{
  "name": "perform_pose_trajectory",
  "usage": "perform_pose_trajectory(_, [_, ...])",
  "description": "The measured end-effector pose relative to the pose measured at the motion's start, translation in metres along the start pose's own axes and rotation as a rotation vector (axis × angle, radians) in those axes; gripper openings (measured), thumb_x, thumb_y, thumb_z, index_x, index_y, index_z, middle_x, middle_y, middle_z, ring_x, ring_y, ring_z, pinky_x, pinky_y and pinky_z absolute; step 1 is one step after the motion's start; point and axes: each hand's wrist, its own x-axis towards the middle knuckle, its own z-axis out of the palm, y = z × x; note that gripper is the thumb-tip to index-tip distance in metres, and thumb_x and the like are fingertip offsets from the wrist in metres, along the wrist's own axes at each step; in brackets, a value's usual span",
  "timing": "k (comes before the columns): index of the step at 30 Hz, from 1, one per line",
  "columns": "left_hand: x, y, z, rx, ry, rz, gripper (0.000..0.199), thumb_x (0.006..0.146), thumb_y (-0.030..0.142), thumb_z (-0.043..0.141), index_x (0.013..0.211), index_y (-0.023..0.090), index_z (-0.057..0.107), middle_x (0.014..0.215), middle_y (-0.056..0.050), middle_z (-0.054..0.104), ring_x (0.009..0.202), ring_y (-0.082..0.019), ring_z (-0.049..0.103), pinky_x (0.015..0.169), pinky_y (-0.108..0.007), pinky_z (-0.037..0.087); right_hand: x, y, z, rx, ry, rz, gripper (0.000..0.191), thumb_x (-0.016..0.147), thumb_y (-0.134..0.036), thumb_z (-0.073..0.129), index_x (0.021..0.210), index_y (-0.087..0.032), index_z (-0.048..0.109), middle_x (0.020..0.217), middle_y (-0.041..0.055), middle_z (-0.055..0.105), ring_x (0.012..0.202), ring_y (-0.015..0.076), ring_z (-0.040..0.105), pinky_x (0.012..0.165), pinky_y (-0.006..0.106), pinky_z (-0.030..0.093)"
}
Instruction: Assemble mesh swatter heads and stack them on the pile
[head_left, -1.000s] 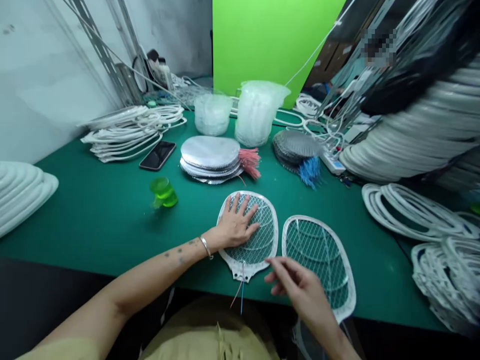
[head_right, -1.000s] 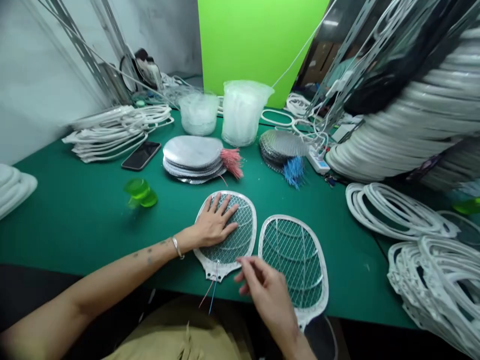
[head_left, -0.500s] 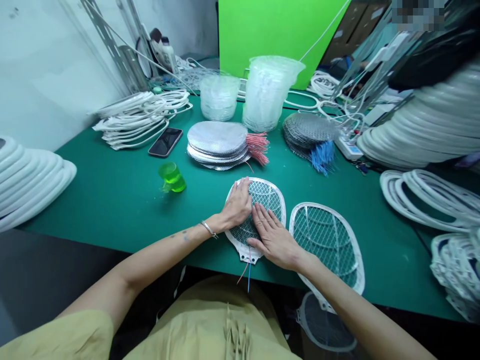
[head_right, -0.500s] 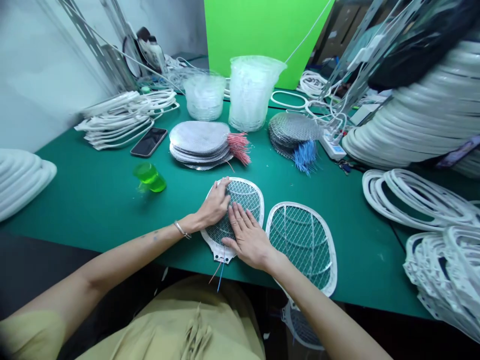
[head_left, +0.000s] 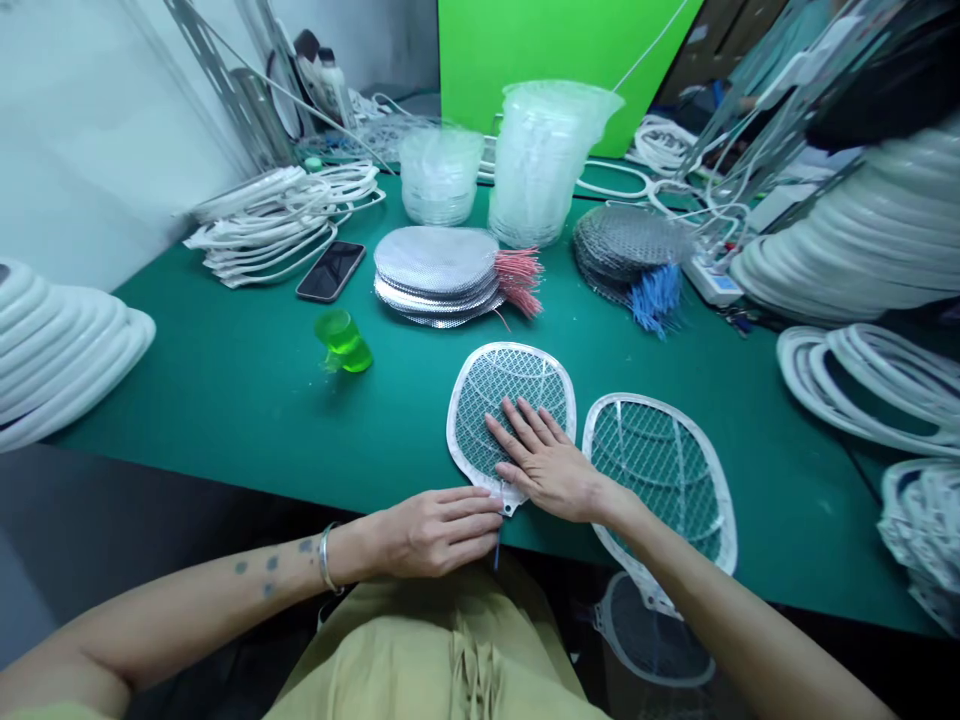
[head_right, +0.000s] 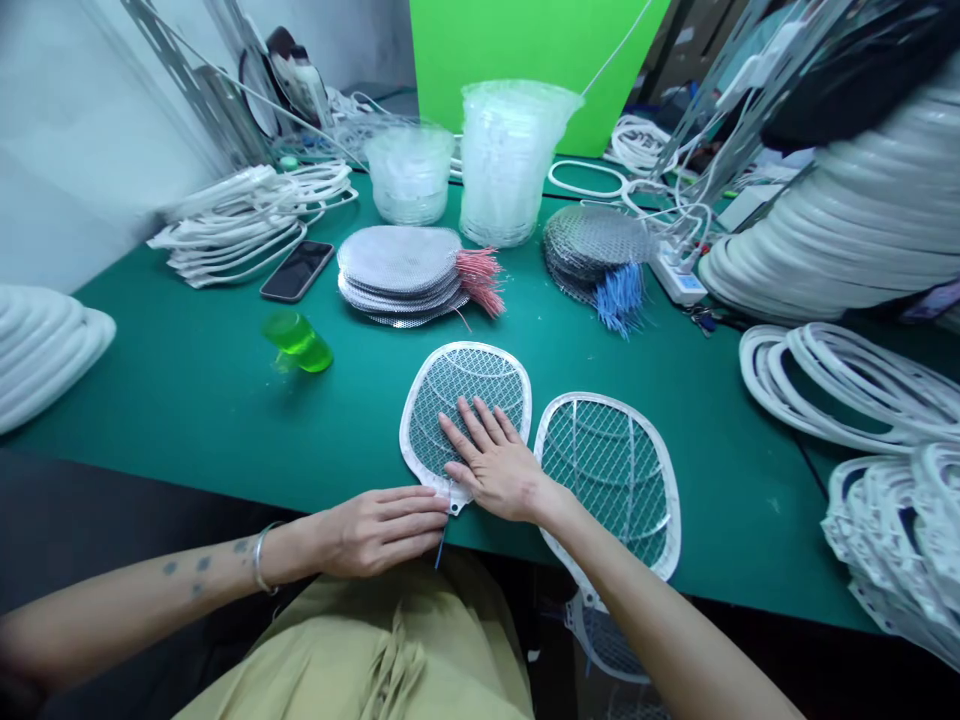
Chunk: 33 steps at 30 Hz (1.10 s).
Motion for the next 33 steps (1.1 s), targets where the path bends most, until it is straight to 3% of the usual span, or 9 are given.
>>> perform_pose_trajectory(8, [0.012,-0.014,-0.013,0.064,-0.017,0.110,0.019,0.093,0.013,0.055,0.107,0.009,0.067,0.123,-0.013,0.066,0.127,-0.025,0.052,0.117,-0.042,0.034,-0.003,0.006,-0.005,0.030,-0.021,-0.066,0.068,0.097,-0.056,0.027,0.153,-0.029,-0.001,0.158,0.0025,-0.011,0.145,0.0273,-0.010,0.118,0.051,0.004])
perform_pose_trajectory(14, [0.020,-0.022,-0.013,0.066,-0.002,0.213,0.016,0.093,0.013,0.054,0.095,0.009,0.070,0.107,-0.014,0.072,0.112,-0.025,0.064,0.111,-0.040,0.042,-0.002,0.005,-0.004,0.019,-0.034,-0.043,0.067,0.097,-0.057,0.024,0.153,-0.029,-0.001,0.158,0.0032,-0.011,0.145,0.0264,-0.011,0.118,0.050,0.002])
perform_pose_trajectory(22, [-0.002,-0.009,-0.009,0.027,0.117,0.075,0.014,0.090,0.012,0.057,0.098,0.009,0.069,0.110,-0.016,0.071,0.116,-0.023,0.062,0.108,-0.036,0.046,-0.006,0.004,-0.014,0.080,-0.062,-0.075,0.082,0.091,-0.068,0.034,0.153,-0.030,-0.004,0.157,0.0038,-0.017,0.144,0.0316,-0.012,0.117,0.053,0.004])
perform_pose_trajectory(33, [0.004,-0.007,-0.007,0.032,0.068,0.065,0.019,0.095,0.014,0.050,0.095,0.011,0.070,0.105,-0.013,0.073,0.108,-0.021,0.066,0.103,-0.034,0.050,-0.005,-0.003,-0.012,0.080,-0.060,-0.034,0.084,0.090,-0.068,0.034,0.153,-0.026,-0.004,0.157,0.0062,-0.018,0.143,0.0316,-0.017,0.116,0.055,0.003])
